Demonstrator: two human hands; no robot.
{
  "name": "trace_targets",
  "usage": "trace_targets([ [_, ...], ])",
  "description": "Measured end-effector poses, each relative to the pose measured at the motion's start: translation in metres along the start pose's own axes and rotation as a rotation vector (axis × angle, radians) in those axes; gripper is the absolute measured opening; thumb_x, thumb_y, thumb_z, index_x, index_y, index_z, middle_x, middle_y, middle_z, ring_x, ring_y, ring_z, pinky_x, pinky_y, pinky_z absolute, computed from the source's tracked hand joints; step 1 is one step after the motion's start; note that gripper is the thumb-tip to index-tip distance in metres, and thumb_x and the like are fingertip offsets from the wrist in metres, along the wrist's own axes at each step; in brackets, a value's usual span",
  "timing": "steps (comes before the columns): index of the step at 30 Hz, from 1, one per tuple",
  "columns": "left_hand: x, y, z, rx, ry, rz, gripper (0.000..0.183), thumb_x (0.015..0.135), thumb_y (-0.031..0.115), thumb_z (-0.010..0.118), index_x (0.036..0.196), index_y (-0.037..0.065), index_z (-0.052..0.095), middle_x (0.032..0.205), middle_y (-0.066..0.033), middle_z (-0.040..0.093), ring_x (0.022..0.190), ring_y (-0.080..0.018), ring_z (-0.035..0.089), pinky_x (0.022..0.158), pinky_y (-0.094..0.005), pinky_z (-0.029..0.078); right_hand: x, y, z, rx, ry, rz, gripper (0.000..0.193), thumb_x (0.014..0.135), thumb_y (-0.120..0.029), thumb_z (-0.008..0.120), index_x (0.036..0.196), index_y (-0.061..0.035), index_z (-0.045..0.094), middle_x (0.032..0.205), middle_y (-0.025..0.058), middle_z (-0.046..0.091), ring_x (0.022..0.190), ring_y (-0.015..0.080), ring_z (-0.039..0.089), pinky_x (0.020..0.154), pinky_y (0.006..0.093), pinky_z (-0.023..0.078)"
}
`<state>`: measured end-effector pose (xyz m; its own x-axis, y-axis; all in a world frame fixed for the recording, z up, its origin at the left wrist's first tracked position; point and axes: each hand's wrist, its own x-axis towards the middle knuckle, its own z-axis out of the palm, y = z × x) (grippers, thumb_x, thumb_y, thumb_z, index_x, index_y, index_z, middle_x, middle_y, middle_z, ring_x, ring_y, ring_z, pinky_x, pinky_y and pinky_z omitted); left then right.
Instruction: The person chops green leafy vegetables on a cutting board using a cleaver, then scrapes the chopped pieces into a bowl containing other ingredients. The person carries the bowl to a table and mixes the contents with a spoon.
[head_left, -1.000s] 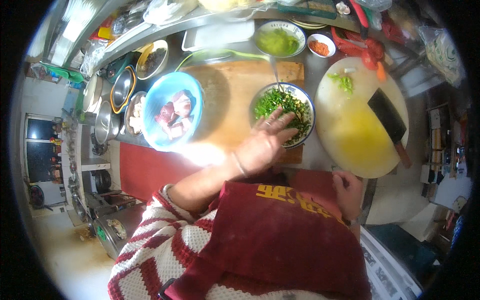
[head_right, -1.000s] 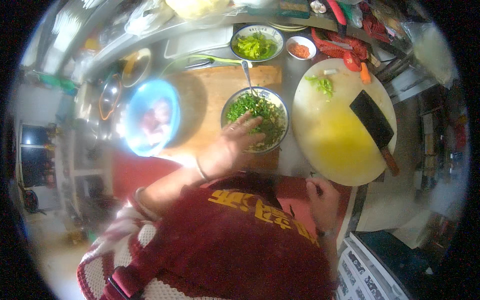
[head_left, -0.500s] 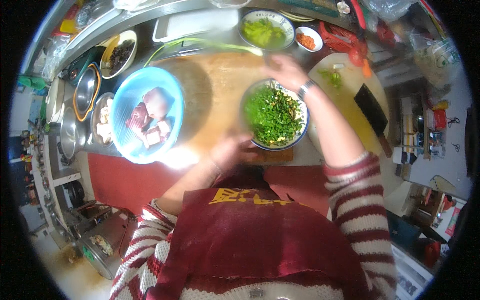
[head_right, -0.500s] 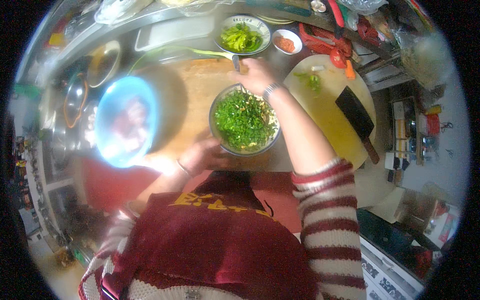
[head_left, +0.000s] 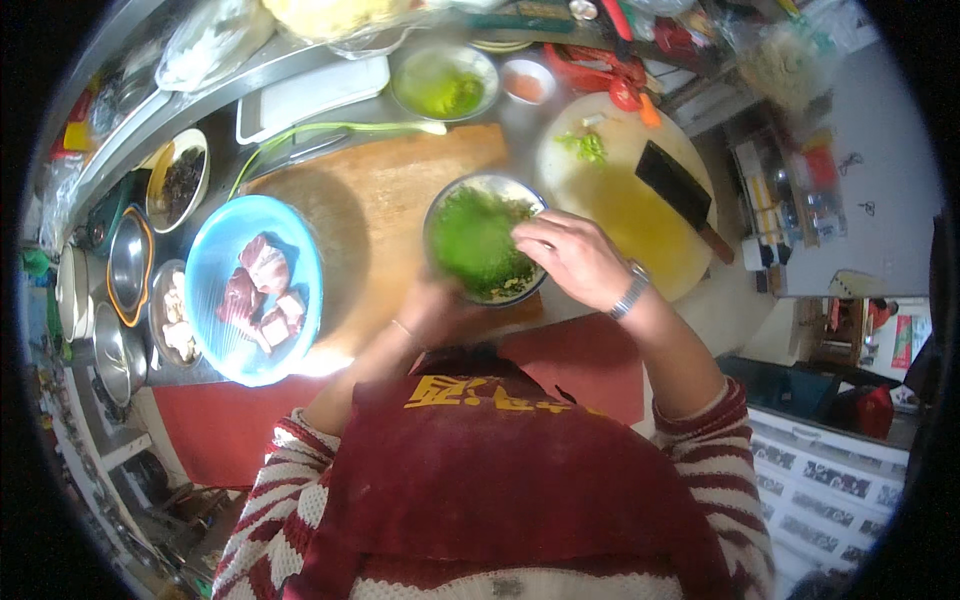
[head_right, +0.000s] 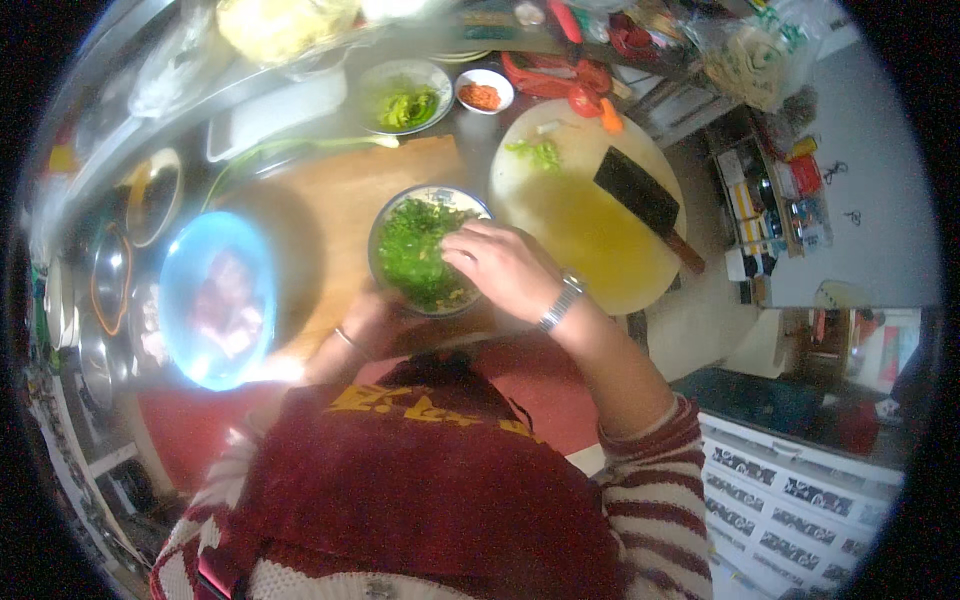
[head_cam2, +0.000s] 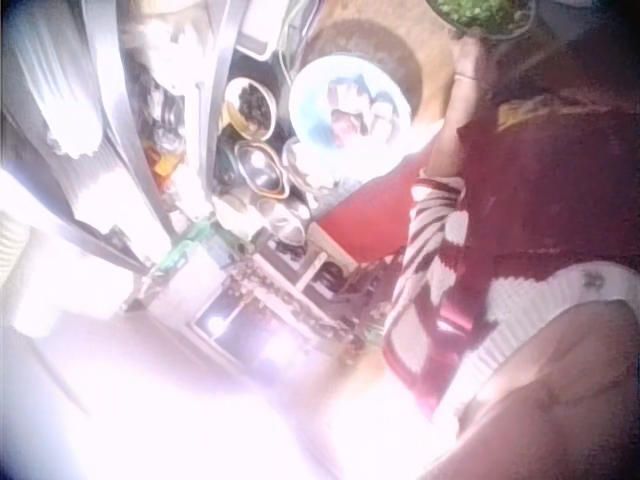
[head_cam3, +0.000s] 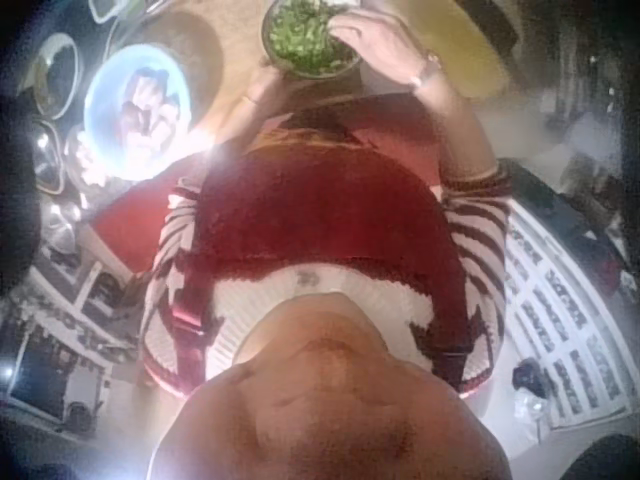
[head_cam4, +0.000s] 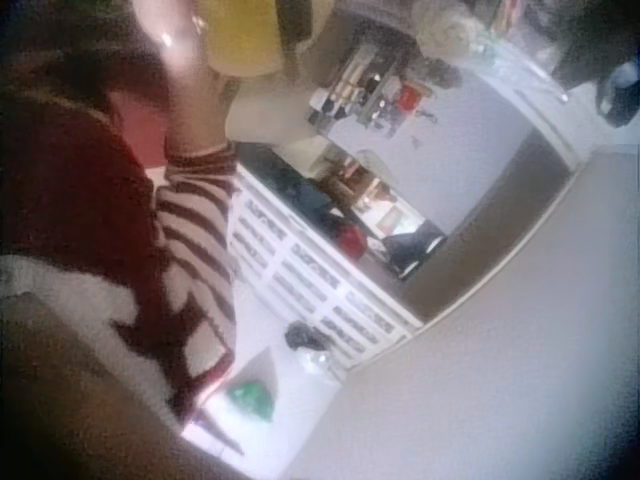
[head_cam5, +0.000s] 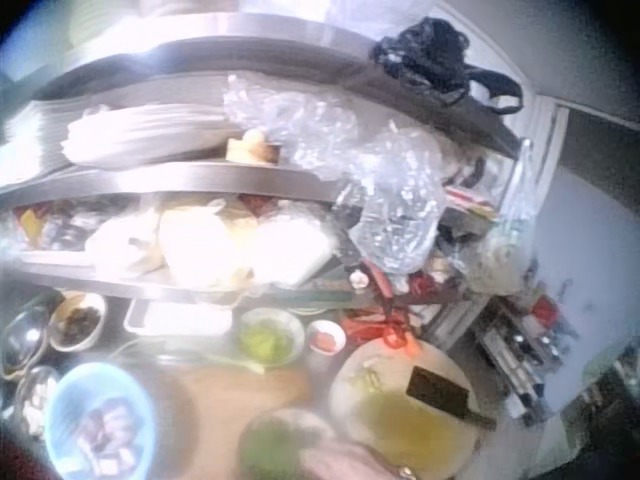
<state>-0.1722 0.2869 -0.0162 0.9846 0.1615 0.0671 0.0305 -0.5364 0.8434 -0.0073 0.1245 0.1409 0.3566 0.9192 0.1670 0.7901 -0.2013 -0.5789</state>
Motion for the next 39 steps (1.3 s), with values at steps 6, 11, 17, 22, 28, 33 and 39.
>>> trace_targets([
  [6, -0.007, 0.004, 0.008, -0.461, -0.080, -0.154, 0.036, 0.084, 0.032, 0.073, 0.107, 0.004, 0.071, 0.093, -0.0178, 0.068, 0.084, -0.0318, 0.066, 0.079, -0.0419, 0.054, -0.069, -0.015, -0.036, 0.199, 0.346, 0.208, 0.014, 0.095, -0.012, 0.065, 0.104, -0.0025, 0.070, 0.091, 0.0151, 0.071, 0.076, 0.0258, 0.070, 0.070, 0.0342, 0.056],
  [11, -0.003, 0.059, 0.010, -1.239, -0.190, -0.652, 0.056, 0.089, 0.020, 0.064, 0.138, -0.001, 0.046, 0.125, -0.0225, 0.061, 0.112, -0.0360, 0.062, 0.096, -0.0501, 0.053, -0.130, 0.001, -0.057, 0.192, 0.505, 0.379, 0.019, 0.099, -0.014, 0.060, 0.104, 0.0010, 0.070, 0.083, 0.0126, 0.072, 0.068, 0.0191, 0.068, 0.066, 0.0303, 0.054],
  [17, 0.027, 0.191, 0.076, -1.143, -0.350, -0.596, 0.064, 0.094, 0.032, 0.064, 0.141, -0.004, 0.042, 0.134, -0.0235, 0.056, 0.113, -0.0343, 0.063, 0.092, -0.0452, 0.055, -0.255, 0.017, -0.086, 0.610, 0.710, 0.691, 0.027, 0.104, -0.018, 0.053, 0.101, 0.0042, 0.069, 0.074, 0.0083, 0.068, 0.059, 0.0126, 0.063, 0.055, 0.0260, 0.051],
  [22, 0.041, 0.312, 0.177, -1.349, -0.455, -0.444, 0.067, 0.097, 0.039, 0.062, 0.145, -0.001, 0.039, 0.137, -0.0233, 0.054, 0.121, -0.0363, 0.059, 0.096, -0.0465, 0.054, -0.359, 0.041, -0.129, 0.769, 0.959, 0.765, 0.030, 0.105, -0.017, 0.049, 0.103, 0.0082, 0.065, 0.082, 0.0139, 0.066, 0.062, 0.0171, 0.064, 0.053, 0.0281, 0.054],
  [28, 0.077, 0.373, 0.294, -1.240, -0.597, -0.491, 0.067, 0.099, 0.043, 0.058, 0.146, 0.000, 0.037, 0.138, -0.0212, 0.053, 0.124, -0.0361, 0.055, 0.098, -0.0479, 0.051, -0.468, 0.053, -0.205, 0.546, 1.121, 0.754, 0.032, 0.105, -0.019, 0.048, 0.107, 0.0077, 0.066, 0.088, 0.0173, 0.069, 0.067, 0.0185, 0.068, 0.059, 0.0301, 0.058],
  [33, 0.109, 0.399, 0.373, -1.433, -0.847, -0.430, 0.063, 0.102, 0.041, 0.054, 0.147, 0.002, 0.035, 0.143, -0.0203, 0.049, 0.127, -0.0355, 0.053, 0.102, -0.0488, 0.049, -0.526, 0.061, -0.255, 0.227, 1.117, 0.775, 0.031, 0.105, -0.018, 0.049, 0.108, 0.0069, 0.067, 0.086, 0.0166, 0.070, 0.067, 0.0188, 0.069, 0.059, 0.0310, 0.059],
  [39, 0.151, 0.444, 0.441, -1.339, -0.868, -0.403, 0.067, 0.100, 0.044, 0.053, 0.149, 0.002, 0.033, 0.145, -0.0198, 0.047, 0.131, -0.0354, 0.050, 0.107, -0.0518, 0.045, -0.571, 0.078, -0.298, 0.056, 1.130, 0.771, 0.029, 0.104, -0.016, 0.050, 0.109, 0.0072, 0.067, 0.085, 0.0158, 0.071, 0.068, 0.0190, 0.070, 0.061, 0.0303, 0.059],
])
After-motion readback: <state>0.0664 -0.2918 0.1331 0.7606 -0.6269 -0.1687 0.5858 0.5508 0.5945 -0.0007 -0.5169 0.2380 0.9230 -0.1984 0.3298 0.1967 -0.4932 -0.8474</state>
